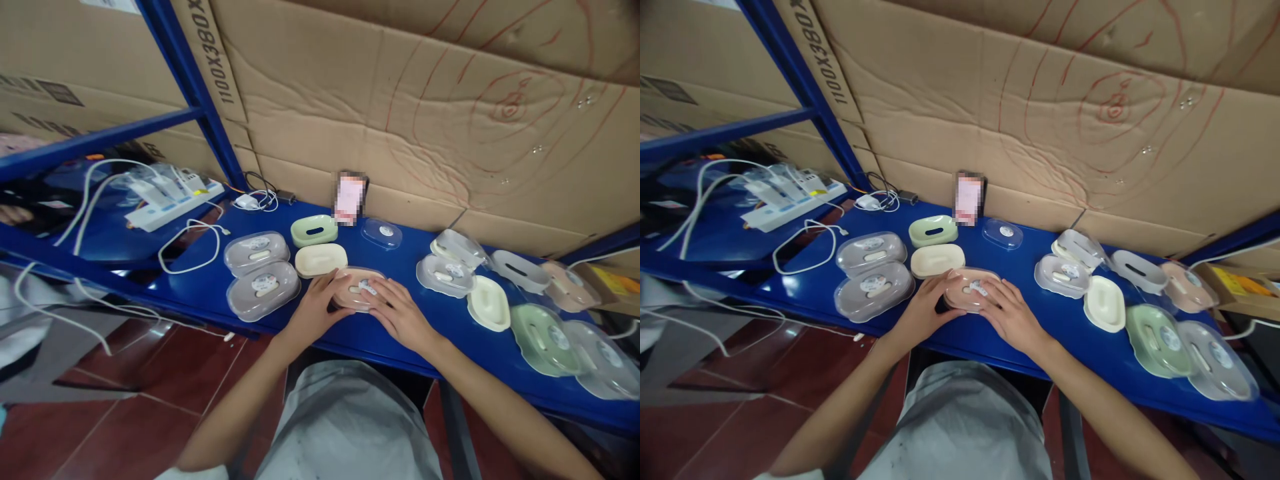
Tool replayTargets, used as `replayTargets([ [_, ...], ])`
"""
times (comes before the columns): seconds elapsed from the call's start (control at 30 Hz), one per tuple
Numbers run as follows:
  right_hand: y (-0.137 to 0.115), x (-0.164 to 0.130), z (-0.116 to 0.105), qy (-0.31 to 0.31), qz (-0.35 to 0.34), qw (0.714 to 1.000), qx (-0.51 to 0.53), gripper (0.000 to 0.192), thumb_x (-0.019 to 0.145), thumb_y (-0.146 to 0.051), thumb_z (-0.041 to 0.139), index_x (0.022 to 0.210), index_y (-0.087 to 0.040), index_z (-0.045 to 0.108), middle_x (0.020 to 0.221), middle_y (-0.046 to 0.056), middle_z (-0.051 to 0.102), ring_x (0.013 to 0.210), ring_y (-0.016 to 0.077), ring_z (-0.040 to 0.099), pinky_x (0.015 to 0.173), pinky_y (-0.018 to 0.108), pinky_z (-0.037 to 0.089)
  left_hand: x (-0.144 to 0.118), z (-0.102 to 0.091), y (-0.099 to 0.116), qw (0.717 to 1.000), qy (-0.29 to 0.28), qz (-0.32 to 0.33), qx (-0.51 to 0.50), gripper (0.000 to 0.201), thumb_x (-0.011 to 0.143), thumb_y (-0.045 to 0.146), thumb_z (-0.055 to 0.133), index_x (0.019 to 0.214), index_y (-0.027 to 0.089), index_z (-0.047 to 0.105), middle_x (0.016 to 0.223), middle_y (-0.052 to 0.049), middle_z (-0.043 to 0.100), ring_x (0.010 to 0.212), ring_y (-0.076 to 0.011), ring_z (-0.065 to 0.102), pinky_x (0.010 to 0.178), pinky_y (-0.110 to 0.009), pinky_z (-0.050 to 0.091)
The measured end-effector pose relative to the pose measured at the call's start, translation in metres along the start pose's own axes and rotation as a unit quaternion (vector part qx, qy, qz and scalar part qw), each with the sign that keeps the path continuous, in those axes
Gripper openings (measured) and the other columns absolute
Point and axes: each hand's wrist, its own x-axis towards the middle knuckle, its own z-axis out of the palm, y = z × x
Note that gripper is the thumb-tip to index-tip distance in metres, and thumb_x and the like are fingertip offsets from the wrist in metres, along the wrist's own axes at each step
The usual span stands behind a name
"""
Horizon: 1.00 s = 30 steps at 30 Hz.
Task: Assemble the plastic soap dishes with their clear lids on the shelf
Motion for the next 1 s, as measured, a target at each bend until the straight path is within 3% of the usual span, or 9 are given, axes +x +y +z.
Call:
replayTargets([
  [0.13,0.003,0.000,0.001,-0.013,-0.015,1.000,-0.020,0.056,0.110,-0.020,0.056,0.164,-0.027,0.046,0.156,0.012,0.063,0.148,0.0285,0.056,0.122,0.057,0.048,0.001,-0.001,-0.001,1.000,-0.005,-0.014,0.000,0.077,0.084,0.026,0.092,0.151,0.029,0.054,0.154,-0.013,0.061,0.147,-0.0322,0.056,0.124,-0.054,0.047],
  [0.23,0.004,-0.003,0.003,-0.036,-0.032,0.999,-0.017,0.060,0.110,-0.014,0.051,0.168,-0.028,0.040,0.159,0.010,0.060,0.152,0.0270,0.052,0.127,0.058,0.042,0.002,-0.003,-0.001,1.000,-0.017,-0.022,-0.006,0.079,0.084,0.028,0.093,0.152,0.029,0.053,0.154,-0.013,0.060,0.147,-0.0331,0.056,0.125,-0.055,0.045],
  [0.33,0.005,-0.002,0.004,-0.040,-0.018,0.999,0.017,0.066,0.109,-0.012,0.051,0.170,-0.032,0.034,0.164,0.008,0.055,0.164,0.0284,0.033,0.131,0.068,0.030,0.003,-0.006,0.002,0.999,-0.028,-0.019,-0.014,0.078,0.086,0.026,0.091,0.154,0.031,0.053,0.155,-0.012,0.058,0.148,-0.0334,0.054,0.127,-0.057,0.043],
  [0.43,0.006,0.002,0.003,-0.036,-0.004,0.997,0.070,0.063,0.109,-0.022,0.058,0.168,-0.031,0.039,0.172,0.009,0.044,0.168,0.0291,0.019,0.130,0.063,0.037,0.004,-0.009,0.005,0.999,-0.035,-0.029,-0.022,0.074,0.088,0.028,0.089,0.153,0.032,0.053,0.154,-0.012,0.058,0.148,-0.0332,0.054,0.127,-0.058,0.042],
  [0.53,0.007,0.006,0.002,-0.045,-0.014,0.996,0.080,0.060,0.108,-0.025,0.060,0.166,-0.031,0.044,0.173,0.008,0.042,0.167,0.0277,0.023,0.131,0.057,0.040,0.005,-0.010,0.007,0.997,-0.039,-0.054,-0.033,0.077,0.086,0.030,0.091,0.152,0.030,0.053,0.152,-0.012,0.058,0.146,-0.0330,0.055,0.126,-0.057,0.043],
  [0.73,0.006,-0.001,-0.001,-0.080,-0.008,0.996,0.051,0.063,0.108,-0.017,0.059,0.165,-0.037,0.044,0.171,0.005,0.045,0.163,0.0291,0.035,0.134,0.064,0.030,0.005,-0.012,0.012,0.995,-0.057,-0.049,-0.065,0.075,0.084,0.028,0.092,0.149,0.030,0.056,0.154,-0.010,0.058,0.147,-0.0304,0.056,0.127,-0.050,0.045],
  [0.87,0.000,-0.001,0.000,-0.058,0.008,0.997,0.057,0.057,0.109,-0.021,0.058,0.164,-0.037,0.046,0.169,0.005,0.048,0.162,0.0287,0.036,0.133,0.063,0.033,0.005,-0.013,0.013,0.994,-0.060,-0.038,-0.083,0.075,0.088,0.030,0.089,0.153,0.030,0.052,0.157,-0.010,0.057,0.151,-0.0300,0.053,0.129,-0.050,0.043],
  [1.0,-0.007,0.000,0.003,-0.041,0.034,0.997,0.059,0.059,0.110,-0.025,0.056,0.166,-0.036,0.042,0.170,0.007,0.047,0.163,0.0299,0.033,0.132,0.062,0.036,0.004,-0.011,0.008,0.993,-0.074,-0.038,-0.082,0.079,0.091,0.030,0.086,0.159,0.031,0.047,0.167,-0.012,0.046,0.159,-0.0306,0.042,0.132,-0.052,0.037],
])
